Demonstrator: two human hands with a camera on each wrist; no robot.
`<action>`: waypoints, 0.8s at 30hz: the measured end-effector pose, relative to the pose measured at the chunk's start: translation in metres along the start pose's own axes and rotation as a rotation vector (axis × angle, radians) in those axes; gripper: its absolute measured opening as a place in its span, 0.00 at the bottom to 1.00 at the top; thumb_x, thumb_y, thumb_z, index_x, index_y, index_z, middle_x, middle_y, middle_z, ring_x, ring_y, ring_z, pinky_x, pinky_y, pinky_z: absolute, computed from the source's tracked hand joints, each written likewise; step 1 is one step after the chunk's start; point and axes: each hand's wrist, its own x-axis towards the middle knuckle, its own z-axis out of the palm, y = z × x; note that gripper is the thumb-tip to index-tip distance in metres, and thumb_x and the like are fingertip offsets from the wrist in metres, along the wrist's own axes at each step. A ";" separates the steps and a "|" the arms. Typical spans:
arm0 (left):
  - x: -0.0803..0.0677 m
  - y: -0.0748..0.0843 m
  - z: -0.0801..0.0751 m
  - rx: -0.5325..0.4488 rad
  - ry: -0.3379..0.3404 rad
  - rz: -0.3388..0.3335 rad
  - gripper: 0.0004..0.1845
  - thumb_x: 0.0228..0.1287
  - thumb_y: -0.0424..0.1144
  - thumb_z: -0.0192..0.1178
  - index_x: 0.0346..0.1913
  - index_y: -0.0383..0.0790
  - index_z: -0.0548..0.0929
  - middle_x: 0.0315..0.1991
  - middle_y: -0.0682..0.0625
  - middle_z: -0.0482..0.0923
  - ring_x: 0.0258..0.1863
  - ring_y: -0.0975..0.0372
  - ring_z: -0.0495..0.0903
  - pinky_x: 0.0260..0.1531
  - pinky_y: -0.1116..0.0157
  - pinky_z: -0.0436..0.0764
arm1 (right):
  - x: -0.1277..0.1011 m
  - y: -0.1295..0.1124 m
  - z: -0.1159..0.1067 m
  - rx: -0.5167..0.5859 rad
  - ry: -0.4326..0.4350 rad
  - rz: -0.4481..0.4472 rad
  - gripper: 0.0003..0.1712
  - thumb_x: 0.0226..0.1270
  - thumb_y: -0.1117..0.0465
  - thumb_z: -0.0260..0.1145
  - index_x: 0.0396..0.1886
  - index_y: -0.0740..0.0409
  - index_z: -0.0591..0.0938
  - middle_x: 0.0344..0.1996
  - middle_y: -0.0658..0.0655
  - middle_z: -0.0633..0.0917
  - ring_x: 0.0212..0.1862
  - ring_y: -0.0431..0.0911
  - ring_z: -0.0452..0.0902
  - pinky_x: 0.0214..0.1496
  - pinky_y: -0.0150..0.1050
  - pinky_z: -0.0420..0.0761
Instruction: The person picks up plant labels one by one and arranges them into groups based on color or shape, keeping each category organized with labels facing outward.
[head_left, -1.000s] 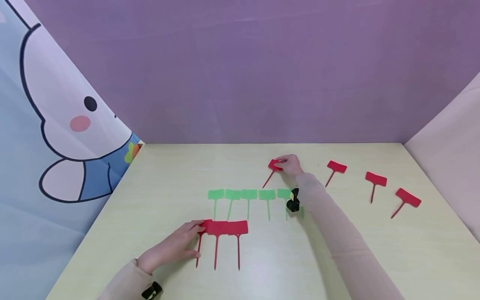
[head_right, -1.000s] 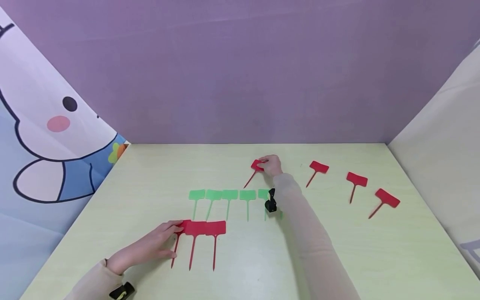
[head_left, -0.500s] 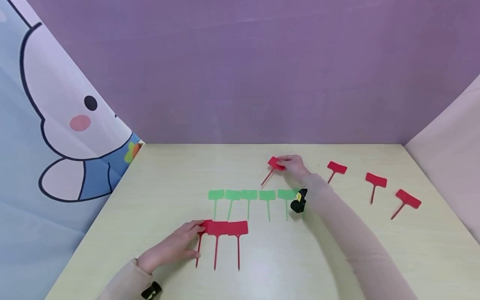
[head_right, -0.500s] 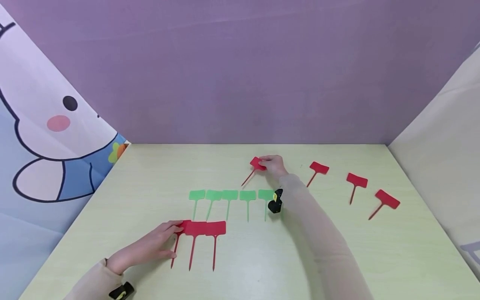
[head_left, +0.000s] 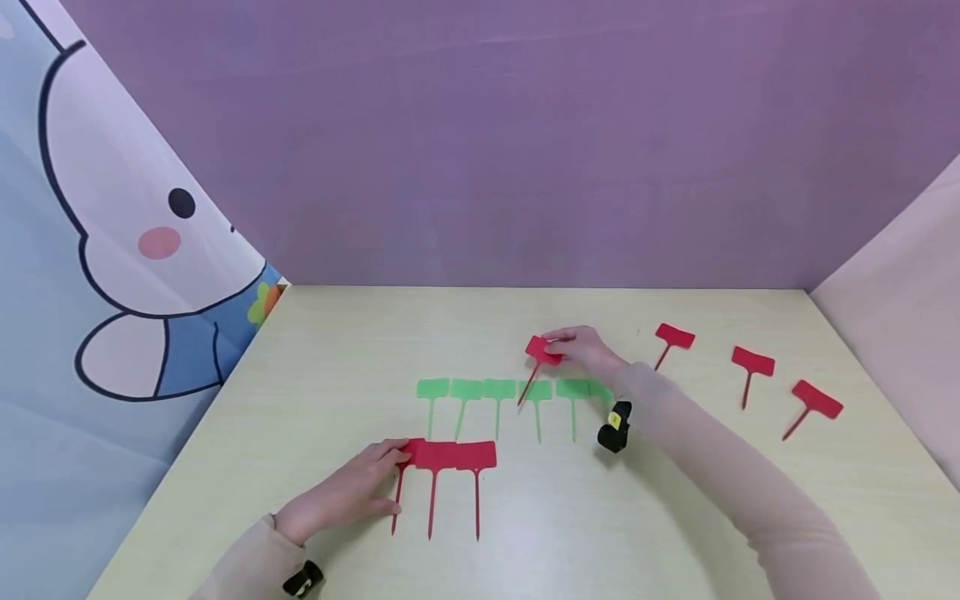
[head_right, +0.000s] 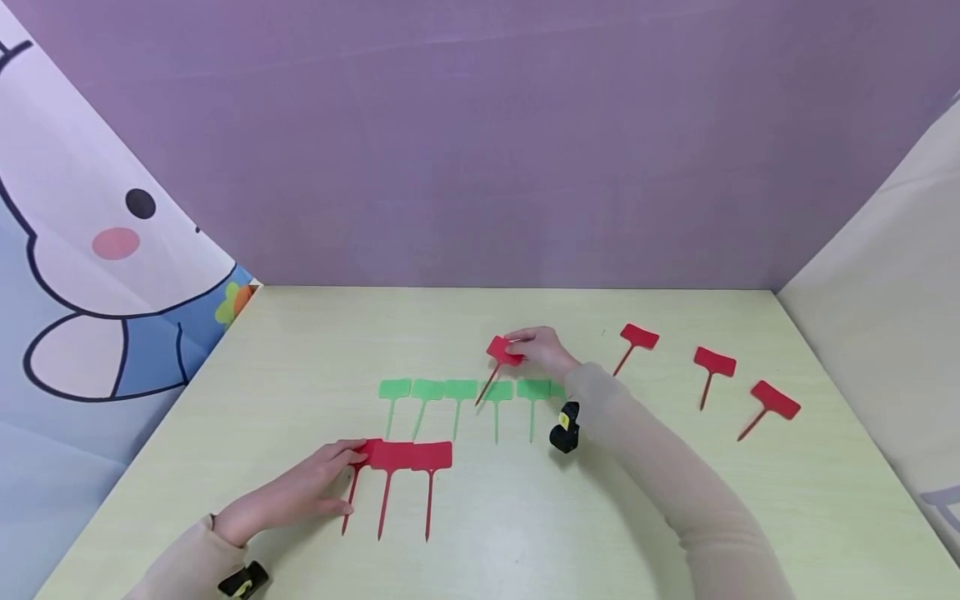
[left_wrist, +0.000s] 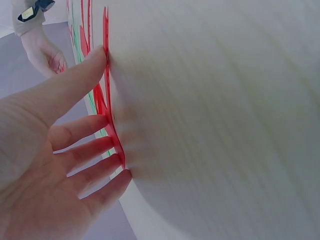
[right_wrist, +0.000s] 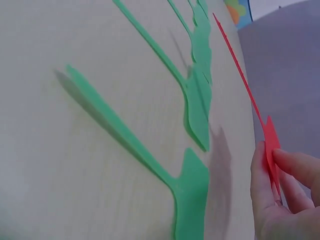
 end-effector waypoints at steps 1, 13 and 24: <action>0.000 0.000 0.000 0.000 0.000 0.000 0.35 0.46 0.45 0.67 0.56 0.30 0.68 0.58 0.41 0.63 0.56 0.50 0.64 0.51 0.55 0.70 | 0.000 0.003 0.001 0.011 -0.013 0.001 0.21 0.61 0.65 0.59 0.53 0.67 0.73 0.51 0.66 0.74 0.46 0.48 0.73 0.48 0.37 0.75; 0.000 0.000 -0.001 -0.010 -0.002 -0.008 0.35 0.46 0.45 0.67 0.55 0.30 0.68 0.58 0.41 0.63 0.56 0.50 0.64 0.51 0.55 0.70 | -0.029 0.001 0.019 0.030 -0.102 0.068 0.21 0.57 0.68 0.62 0.52 0.67 0.74 0.46 0.63 0.78 0.40 0.45 0.77 0.45 0.39 0.77; -0.001 0.000 -0.002 -0.012 -0.003 -0.005 0.35 0.46 0.45 0.67 0.55 0.30 0.68 0.58 0.41 0.62 0.56 0.50 0.64 0.51 0.55 0.70 | -0.049 0.008 0.035 -0.030 -0.173 0.046 0.17 0.55 0.67 0.63 0.46 0.64 0.79 0.34 0.54 0.81 0.34 0.42 0.77 0.39 0.36 0.78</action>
